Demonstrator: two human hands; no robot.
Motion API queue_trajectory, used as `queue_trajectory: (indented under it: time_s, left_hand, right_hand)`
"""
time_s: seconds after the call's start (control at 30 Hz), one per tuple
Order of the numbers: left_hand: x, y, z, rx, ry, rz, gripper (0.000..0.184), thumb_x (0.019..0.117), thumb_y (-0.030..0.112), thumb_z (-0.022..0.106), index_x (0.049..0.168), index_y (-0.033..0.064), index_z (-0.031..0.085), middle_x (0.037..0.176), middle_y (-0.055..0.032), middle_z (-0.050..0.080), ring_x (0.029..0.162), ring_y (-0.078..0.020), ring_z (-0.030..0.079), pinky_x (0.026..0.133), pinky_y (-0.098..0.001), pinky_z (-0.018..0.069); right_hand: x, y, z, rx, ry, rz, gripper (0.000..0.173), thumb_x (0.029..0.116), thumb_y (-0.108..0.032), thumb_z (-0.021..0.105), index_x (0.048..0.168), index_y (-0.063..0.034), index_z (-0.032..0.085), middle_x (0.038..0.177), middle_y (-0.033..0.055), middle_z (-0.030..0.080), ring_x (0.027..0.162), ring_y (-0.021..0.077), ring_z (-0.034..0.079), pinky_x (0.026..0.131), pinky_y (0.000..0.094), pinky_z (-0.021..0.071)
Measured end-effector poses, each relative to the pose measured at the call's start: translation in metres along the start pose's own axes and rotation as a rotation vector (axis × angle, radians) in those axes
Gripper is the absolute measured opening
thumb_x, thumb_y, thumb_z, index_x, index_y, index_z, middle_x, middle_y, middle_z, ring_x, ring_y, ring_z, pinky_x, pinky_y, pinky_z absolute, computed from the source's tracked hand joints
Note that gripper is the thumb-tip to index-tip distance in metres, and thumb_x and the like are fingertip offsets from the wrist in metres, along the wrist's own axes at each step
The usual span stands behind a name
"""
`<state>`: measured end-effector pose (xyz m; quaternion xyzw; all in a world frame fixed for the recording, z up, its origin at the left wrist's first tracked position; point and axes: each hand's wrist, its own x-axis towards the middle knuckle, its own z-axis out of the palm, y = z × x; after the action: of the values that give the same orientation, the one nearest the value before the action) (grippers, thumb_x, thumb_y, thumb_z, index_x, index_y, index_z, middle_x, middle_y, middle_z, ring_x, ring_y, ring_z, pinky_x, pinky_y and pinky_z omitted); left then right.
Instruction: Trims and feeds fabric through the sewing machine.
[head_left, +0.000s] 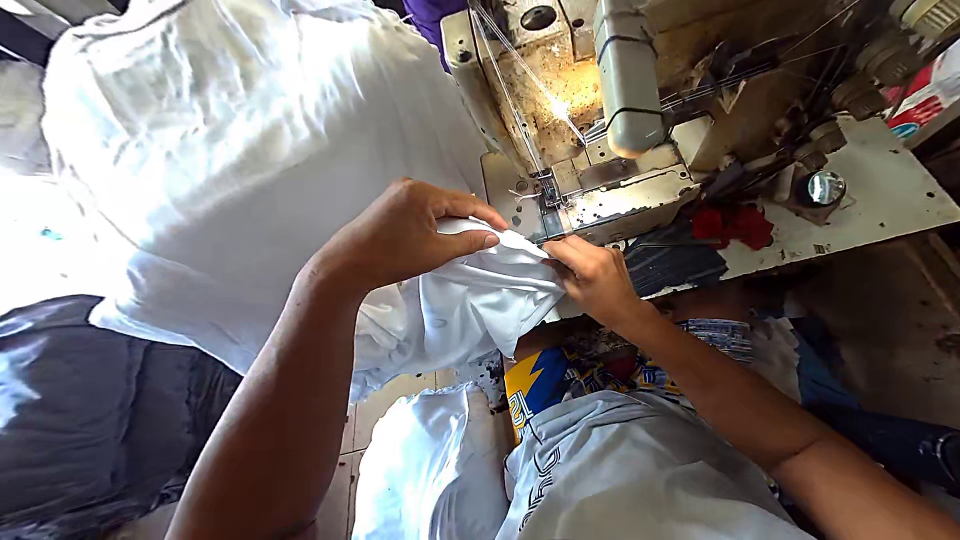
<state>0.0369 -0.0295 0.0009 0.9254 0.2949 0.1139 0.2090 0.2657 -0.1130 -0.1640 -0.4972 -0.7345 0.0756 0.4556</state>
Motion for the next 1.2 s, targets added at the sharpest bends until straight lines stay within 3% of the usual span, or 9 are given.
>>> queue_trajectory:
  time_s: [0.07,0.2,0.33,0.47,0.53,0.63,0.83,1.07,1.2]
  left_hand:
    - [-0.004,-0.001,-0.003,0.044,0.015,0.014,0.025,0.0876,0.037,0.078,0.109,0.0236,0.079,0.094,0.0111,0.073,0.085,0.0014,0.067,0.076,-0.0220,0.0563]
    - [-0.006,0.000,0.007,0.079,0.174,-0.027,0.020,0.0860,0.030,0.081,0.105,0.0225,0.081,0.083,0.0049,0.062,0.078,-0.0067,0.058,0.070,-0.0289,0.0480]
    - [0.000,-0.004,0.028,0.064,0.340,-0.076,0.016,0.0903,0.032,0.077,0.103,0.0235,0.080,0.106,0.0008,0.064,0.102,-0.0113,0.060,0.089,-0.0345,0.0504]
    - [0.013,-0.005,0.058,-0.074,0.447,-0.138,0.014,0.0952,0.024,0.066,0.100,0.0133,0.074,0.137,-0.0016,0.062,0.130,-0.0139,0.056,0.109,-0.0398,0.0473]
    - [0.023,-0.008,0.076,-0.188,0.502,-0.147,0.018,0.0998,0.018,0.056,0.104,0.0094,0.071,0.125,-0.0005,0.072,0.121,-0.0111,0.065,0.106,-0.0396,0.0529]
    - [0.037,-0.010,0.093,-0.161,0.545,-0.230,0.019,0.1047,0.023,0.053,0.107,0.0104,0.067,0.100,-0.0014,0.070,0.093,-0.0095,0.066,0.083,-0.0363,0.0540]
    - [0.053,-0.038,0.099,0.148,0.478,-0.101,0.020,0.0999,0.025,0.063,0.108,0.0111,0.075,0.112,-0.0084,0.073,0.108,-0.0199,0.069,0.096,-0.0436,0.0545]
    - [0.072,-0.032,0.090,0.101,0.464,-0.292,0.024,0.0907,0.031,0.073,0.099,0.0085,0.076,0.104,-0.0117,0.073,0.099,-0.0285,0.070,0.084,-0.0575,0.0534]
    - [0.092,-0.053,0.087,0.002,0.475,-0.316,0.050,0.0817,0.041,0.078,0.119,0.0089,0.067,0.113,-0.0113,0.070,0.112,-0.0239,0.066,0.095,-0.0533,0.0517]
  right_hand:
    - [0.001,0.001,-0.007,0.274,-0.039,0.090,0.015,0.1007,-0.014,0.065,0.110,-0.0093,0.076,0.097,0.0026,0.074,0.084,0.0119,0.071,0.074,0.0354,0.0611]
    - [-0.001,0.001,-0.024,0.660,-0.142,0.266,0.016,0.1039,-0.016,0.061,0.111,-0.0068,0.072,0.083,0.0047,0.070,0.066,0.0117,0.065,0.059,0.0304,0.0567]
    - [-0.005,0.004,-0.028,0.815,-0.118,0.340,0.015,0.1043,-0.012,0.058,0.109,-0.0024,0.068,0.083,0.0086,0.067,0.066,0.0140,0.063,0.059,0.0295,0.0554]
    - [-0.012,0.011,-0.027,0.787,-0.092,0.388,0.014,0.1026,-0.012,0.061,0.104,-0.0022,0.071,0.082,0.0083,0.068,0.066,0.0133,0.063,0.060,0.0295,0.0547]
    - [-0.012,0.015,-0.026,0.735,-0.098,0.374,0.014,0.1025,-0.011,0.061,0.104,-0.0015,0.072,0.089,0.0082,0.070,0.074,0.0139,0.066,0.067,0.0317,0.0575]
    - [-0.016,0.016,-0.029,0.648,-0.135,0.390,0.017,0.1052,-0.018,0.058,0.103,-0.0052,0.068,0.081,0.0079,0.066,0.065,0.0160,0.063,0.057,0.0335,0.0548]
    - [-0.018,0.016,-0.028,0.658,-0.133,0.463,0.009,0.0982,-0.011,0.065,0.102,-0.0036,0.069,0.072,0.0058,0.063,0.059,0.0142,0.058,0.053,0.0304,0.0513]
    - [-0.016,0.013,-0.030,0.818,-0.058,0.486,0.028,0.0925,-0.001,0.067,0.120,-0.0060,0.065,0.068,0.0056,0.054,0.056,0.0141,0.052,0.052,0.0282,0.0470]
    - [-0.001,0.010,-0.029,0.803,0.041,0.489,0.023,0.0911,0.002,0.066,0.112,-0.0023,0.073,0.064,0.0030,0.053,0.052,0.0101,0.046,0.048,0.0244,0.0419]
